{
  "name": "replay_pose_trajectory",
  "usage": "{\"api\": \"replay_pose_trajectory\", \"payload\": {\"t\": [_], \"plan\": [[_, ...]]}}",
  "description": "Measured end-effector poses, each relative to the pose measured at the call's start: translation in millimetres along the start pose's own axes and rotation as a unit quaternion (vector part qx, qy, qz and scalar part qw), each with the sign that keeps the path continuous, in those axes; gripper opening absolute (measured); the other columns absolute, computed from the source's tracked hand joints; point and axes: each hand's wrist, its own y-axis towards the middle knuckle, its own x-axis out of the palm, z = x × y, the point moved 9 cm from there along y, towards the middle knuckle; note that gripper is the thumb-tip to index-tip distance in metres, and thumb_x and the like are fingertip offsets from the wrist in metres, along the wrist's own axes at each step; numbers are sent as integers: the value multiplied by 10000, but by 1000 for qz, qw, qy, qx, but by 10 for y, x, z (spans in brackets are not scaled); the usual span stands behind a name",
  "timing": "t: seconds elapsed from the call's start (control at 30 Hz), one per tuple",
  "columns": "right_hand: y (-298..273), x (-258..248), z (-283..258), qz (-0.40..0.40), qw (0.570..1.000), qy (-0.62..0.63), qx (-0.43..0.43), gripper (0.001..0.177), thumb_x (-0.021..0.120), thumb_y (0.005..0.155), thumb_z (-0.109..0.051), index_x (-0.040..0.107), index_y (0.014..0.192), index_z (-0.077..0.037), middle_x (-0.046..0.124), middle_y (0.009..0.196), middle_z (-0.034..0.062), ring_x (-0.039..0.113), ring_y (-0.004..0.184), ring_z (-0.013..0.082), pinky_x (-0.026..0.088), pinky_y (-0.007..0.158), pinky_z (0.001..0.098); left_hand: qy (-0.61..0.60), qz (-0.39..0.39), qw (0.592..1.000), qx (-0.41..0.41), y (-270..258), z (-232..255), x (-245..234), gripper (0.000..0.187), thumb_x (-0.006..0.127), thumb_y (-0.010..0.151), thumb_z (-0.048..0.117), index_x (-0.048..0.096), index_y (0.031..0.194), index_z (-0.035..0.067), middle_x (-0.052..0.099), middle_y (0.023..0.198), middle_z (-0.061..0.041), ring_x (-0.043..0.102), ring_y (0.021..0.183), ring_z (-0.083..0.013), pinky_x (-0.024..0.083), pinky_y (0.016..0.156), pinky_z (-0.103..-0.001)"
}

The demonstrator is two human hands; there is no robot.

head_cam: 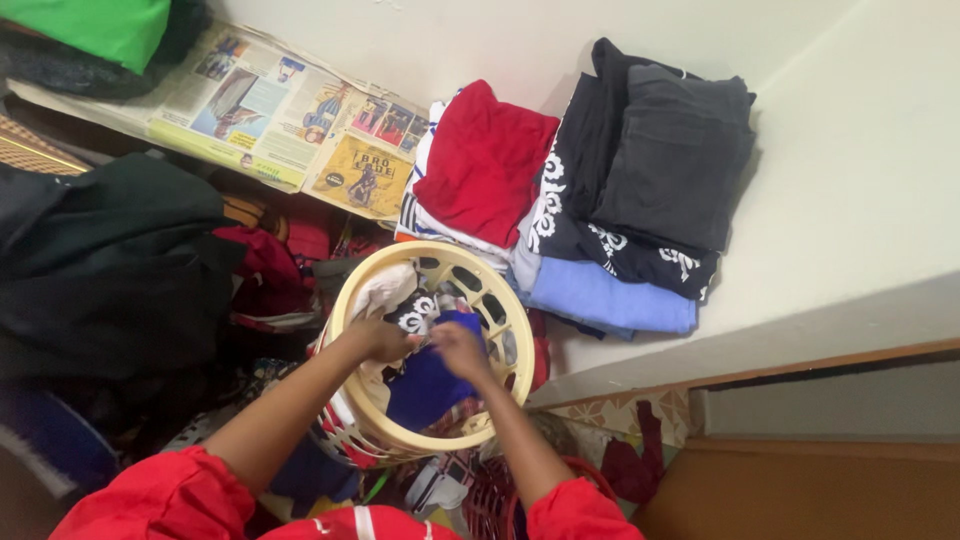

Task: The person folds various garments from a laundry basket and places them on a nearby surface. Items include striped shirts, a white shirt with blue stripes, a patterned shirt, a white shirt with orange trim, a red shirt, a blue shirt, and a plaid shirt. The person handles each item by hand, folding it and stacking it on the surface.

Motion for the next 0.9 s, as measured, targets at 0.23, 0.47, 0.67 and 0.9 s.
{"api": "replay_pose_trajectory", "payload": {"t": [0.23, 0.47, 0.67, 0.9], "plan": [[-95, -497, 343, 27, 990, -131, 53, 788, 860, 676, -328, 567, 1366, -88, 703, 1268, 198, 677, 1172, 360, 521, 1011, 417, 0, 25, 1000, 11, 34, -10, 204, 525, 472, 976, 534, 642, 1360, 219, 613, 1418, -80, 160, 1561, -427, 117, 1265, -572], [-429, -719, -281, 86, 947, -293, 103, 704, 869, 760, -432, 611, 1369, -192, 646, 1273, 190, 569, 1227, 400, 450, 1053, 499, -85, 69, 994, 30, 176, -111, 200, 525, 573, 937, 499, 618, 1379, 220, 642, 1376, -111, 456, 1423, -372, 314, 1183, -555], [-648, -981, -1269, 161, 891, -398, -149, 436, 753, 799, -285, 727, 1212, -149, 669, 1351, 146, 628, 1134, 434, 519, 921, 502, -163, 127, 978, 13, 108, -143, 44, 517, 584, 934, 532, 633, 1348, 226, 661, 1336, -115, 542, 1344, -324, 240, 1209, -548], [-505, -2114, -2590, 198, 972, -42, -116, 381, 631, 965, -383, 726, 1135, -56, 789, 939, 197, 792, 884, 325, 571, 810, 409, -544, 279, 789, 58, -108, -320, -342, 857, 349, 937, 760, 589, 1351, 48, 654, 1353, -188, 603, 1299, -306, 430, 1119, -442]]}}
